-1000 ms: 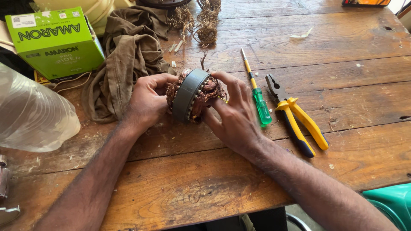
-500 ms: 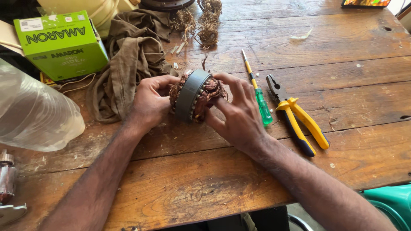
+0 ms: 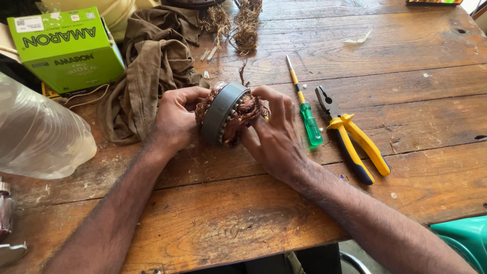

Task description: The person works on a motor stator at a wooden workbench, holding the ring-shaped stator with one hand while prying and pulling at the copper windings around its rim. They pick up a screwdriver partway through and use it to lever at the windings, then resume working the windings by hand before setting the stator down.

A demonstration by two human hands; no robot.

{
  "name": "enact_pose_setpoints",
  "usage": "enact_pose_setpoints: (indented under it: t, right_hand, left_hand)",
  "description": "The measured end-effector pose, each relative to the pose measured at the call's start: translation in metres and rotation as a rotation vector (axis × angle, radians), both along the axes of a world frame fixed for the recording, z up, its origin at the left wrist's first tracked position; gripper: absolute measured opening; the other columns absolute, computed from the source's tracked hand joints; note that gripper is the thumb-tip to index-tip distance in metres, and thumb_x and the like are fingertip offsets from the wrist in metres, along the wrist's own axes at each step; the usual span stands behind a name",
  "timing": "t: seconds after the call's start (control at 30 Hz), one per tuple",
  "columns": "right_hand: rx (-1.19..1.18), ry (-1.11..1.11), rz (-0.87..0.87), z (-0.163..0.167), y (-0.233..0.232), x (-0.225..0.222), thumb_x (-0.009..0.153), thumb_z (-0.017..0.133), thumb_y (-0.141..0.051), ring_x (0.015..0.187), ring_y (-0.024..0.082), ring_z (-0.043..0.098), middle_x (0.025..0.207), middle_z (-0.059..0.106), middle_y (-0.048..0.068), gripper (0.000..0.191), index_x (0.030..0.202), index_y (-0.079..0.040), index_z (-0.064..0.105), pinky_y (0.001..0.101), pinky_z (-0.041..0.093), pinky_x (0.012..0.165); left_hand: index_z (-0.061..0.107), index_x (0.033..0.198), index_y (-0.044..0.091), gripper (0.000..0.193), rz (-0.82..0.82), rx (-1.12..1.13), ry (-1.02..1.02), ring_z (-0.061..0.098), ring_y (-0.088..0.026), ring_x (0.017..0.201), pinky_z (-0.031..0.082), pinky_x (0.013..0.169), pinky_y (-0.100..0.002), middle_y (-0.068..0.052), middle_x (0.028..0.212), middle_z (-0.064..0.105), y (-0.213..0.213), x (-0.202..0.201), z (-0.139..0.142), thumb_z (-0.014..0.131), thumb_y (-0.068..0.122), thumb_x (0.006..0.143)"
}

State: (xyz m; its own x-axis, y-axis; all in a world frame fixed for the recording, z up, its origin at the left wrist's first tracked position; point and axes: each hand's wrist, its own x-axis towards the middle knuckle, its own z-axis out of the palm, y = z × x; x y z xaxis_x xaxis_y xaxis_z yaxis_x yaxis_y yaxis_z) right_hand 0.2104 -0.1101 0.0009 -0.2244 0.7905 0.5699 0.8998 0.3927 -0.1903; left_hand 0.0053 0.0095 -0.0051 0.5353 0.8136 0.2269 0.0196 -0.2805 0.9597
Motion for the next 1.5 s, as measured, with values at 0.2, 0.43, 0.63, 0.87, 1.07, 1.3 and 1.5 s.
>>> enact_pose_setpoints:
  t: [0.2, 0.43, 0.63, 0.87, 1.07, 1.3, 1.5]
  right_hand:
    - [-0.018, -0.009, -0.033, -0.003, -0.001, 0.001, 0.099, 0.072, -0.021, 0.128, 0.033, 0.040, 0.143, 0.041, 0.017, 0.029, 0.119, -0.001, 0.072, 0.0489, 0.039, 0.110]
    - [0.058, -0.030, -0.003, 0.003, 0.002, 0.007, 0.091, 0.080, -0.027, 0.127, 0.033, 0.045, 0.141, 0.045, 0.018, 0.031, 0.111, -0.004, 0.074, 0.0498, 0.043, 0.108]
    - [0.012, -0.034, 0.026, 0.011, 0.000, 0.008, 0.087, 0.081, -0.023, 0.130, 0.035, 0.044, 0.142, 0.044, 0.020, 0.032, 0.115, -0.008, 0.074, 0.0518, 0.042, 0.111]
    - [-0.095, 0.036, -0.004, 0.014, -0.002, 0.012, 0.087, 0.081, -0.017, 0.132, 0.034, 0.042, 0.146, 0.043, 0.015, 0.026, 0.112, -0.013, 0.077, 0.0516, 0.040, 0.113]
    - [0.044, -0.030, -0.006, 0.003, 0.006, 0.008, 0.089, 0.081, -0.023, 0.131, 0.037, 0.040, 0.146, 0.039, 0.019, 0.026, 0.100, -0.001, 0.073, 0.0500, 0.038, 0.115]
    - [0.096, -0.128, -0.013, 0.001, 0.001, 0.006, 0.094, 0.078, -0.020, 0.128, 0.031, 0.046, 0.146, 0.040, 0.017, 0.024, 0.104, 0.001, 0.072, 0.0480, 0.043, 0.109]
    - [0.174, -0.165, -0.014, 0.005, -0.002, 0.003, 0.096, 0.078, -0.019, 0.123, 0.029, 0.053, 0.144, 0.045, 0.013, 0.026, 0.113, -0.001, 0.072, 0.0449, 0.044, 0.104]
  left_hand:
    - [0.077, 0.113, 0.001, 0.025, 0.041, 0.009, 0.020, 0.070, -0.005, 0.082, 0.059, 0.075, -0.023, -0.004, 0.095, 0.079, -0.002, 0.001, -0.001, 0.079, 0.008, 0.089]
    - [0.076, 0.115, 0.000, 0.026, -0.005, -0.030, 0.010, 0.070, -0.005, 0.082, 0.059, 0.073, -0.023, -0.005, 0.095, 0.079, -0.003, -0.001, 0.003, 0.077, 0.008, 0.089]
    - [0.075, 0.116, 0.003, 0.027, 0.021, -0.058, 0.095, 0.069, -0.005, 0.072, 0.059, 0.063, -0.022, -0.004, 0.088, 0.078, -0.006, -0.002, 0.008, 0.076, 0.009, 0.090]
    - [0.076, 0.116, 0.002, 0.029, 0.010, -0.043, 0.081, 0.068, -0.004, 0.073, 0.057, 0.063, -0.021, -0.003, 0.089, 0.078, -0.007, -0.001, 0.012, 0.077, 0.007, 0.088]
    - [0.075, 0.116, 0.002, 0.028, -0.007, -0.055, 0.041, 0.070, -0.004, 0.079, 0.058, 0.069, -0.021, -0.003, 0.094, 0.079, -0.005, -0.002, 0.008, 0.077, 0.006, 0.088]
    - [0.075, 0.115, 0.001, 0.028, 0.003, -0.049, 0.042, 0.071, -0.005, 0.083, 0.059, 0.075, -0.022, -0.005, 0.096, 0.080, -0.004, -0.002, 0.003, 0.076, 0.006, 0.088]
    - [0.075, 0.116, 0.000, 0.026, -0.017, -0.020, -0.005, 0.071, -0.005, 0.084, 0.060, 0.076, -0.022, -0.006, 0.098, 0.080, -0.004, -0.001, 0.005, 0.076, 0.006, 0.090]
